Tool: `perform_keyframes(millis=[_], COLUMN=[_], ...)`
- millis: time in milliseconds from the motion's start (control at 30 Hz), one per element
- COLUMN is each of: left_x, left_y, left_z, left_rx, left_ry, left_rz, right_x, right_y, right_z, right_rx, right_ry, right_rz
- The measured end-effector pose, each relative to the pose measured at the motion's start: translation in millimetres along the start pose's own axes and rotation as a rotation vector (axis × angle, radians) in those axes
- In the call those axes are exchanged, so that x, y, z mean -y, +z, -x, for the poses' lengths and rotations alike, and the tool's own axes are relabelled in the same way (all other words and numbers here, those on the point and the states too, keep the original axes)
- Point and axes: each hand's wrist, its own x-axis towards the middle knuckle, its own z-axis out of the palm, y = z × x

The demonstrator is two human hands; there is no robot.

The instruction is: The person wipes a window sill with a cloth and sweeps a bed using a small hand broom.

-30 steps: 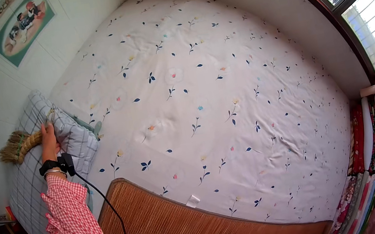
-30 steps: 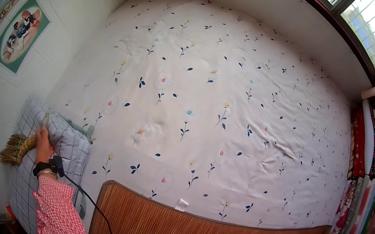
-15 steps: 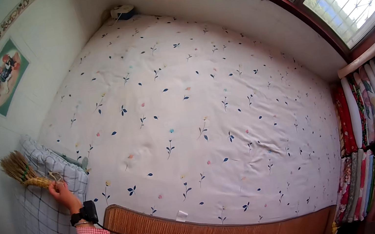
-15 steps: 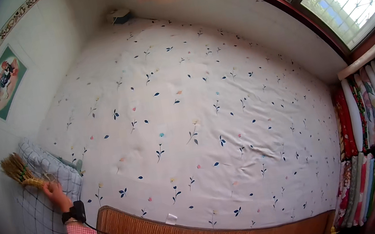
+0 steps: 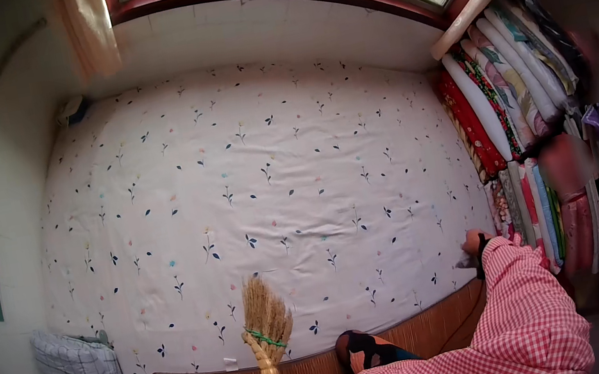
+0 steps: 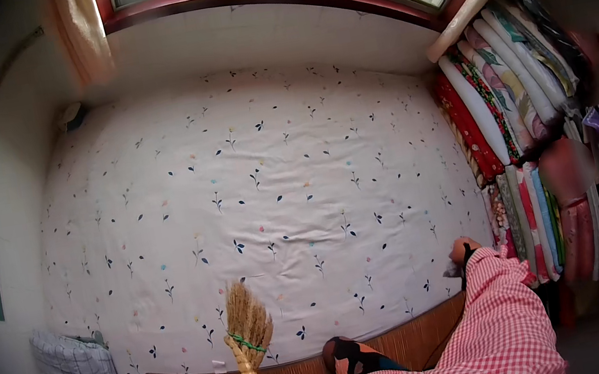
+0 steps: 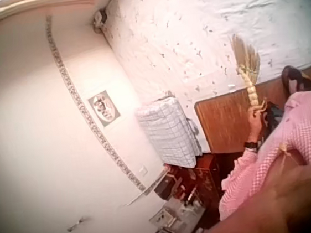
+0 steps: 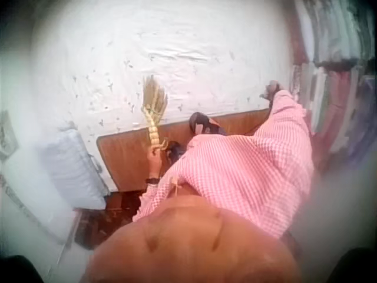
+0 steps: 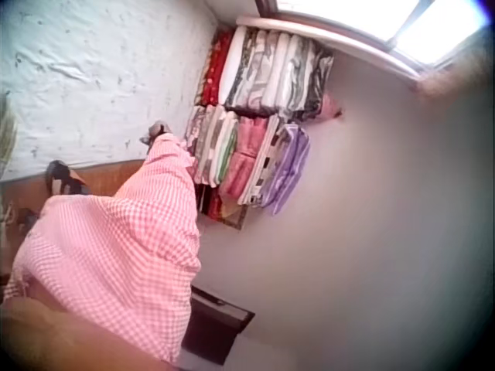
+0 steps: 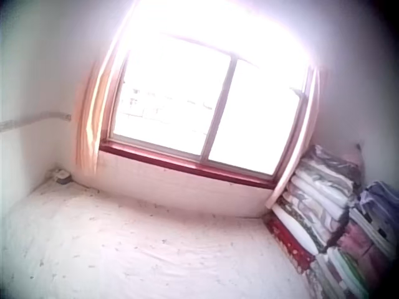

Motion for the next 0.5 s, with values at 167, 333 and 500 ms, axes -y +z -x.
perform_keyframes(millis=[167, 333, 500], left_x=[-7, -25, -45], left_y=[28, 9, -40], left_z=[34, 22, 20], left_rx=[0.032, -0.188, -0.297], left_ry=[-0.114, -0.199, -0.187], left_rz=[0.026, -0.028, 0.114], right_x=[183, 320, 377], right_y=[-84, -68, -60], right_z=[-26, 67, 152], right_rx=[-0.160, 0.117, 0.401], right_ry=[-0.678, -1.018, -1.261], right_rz=[0.006, -0.380, -0.211])
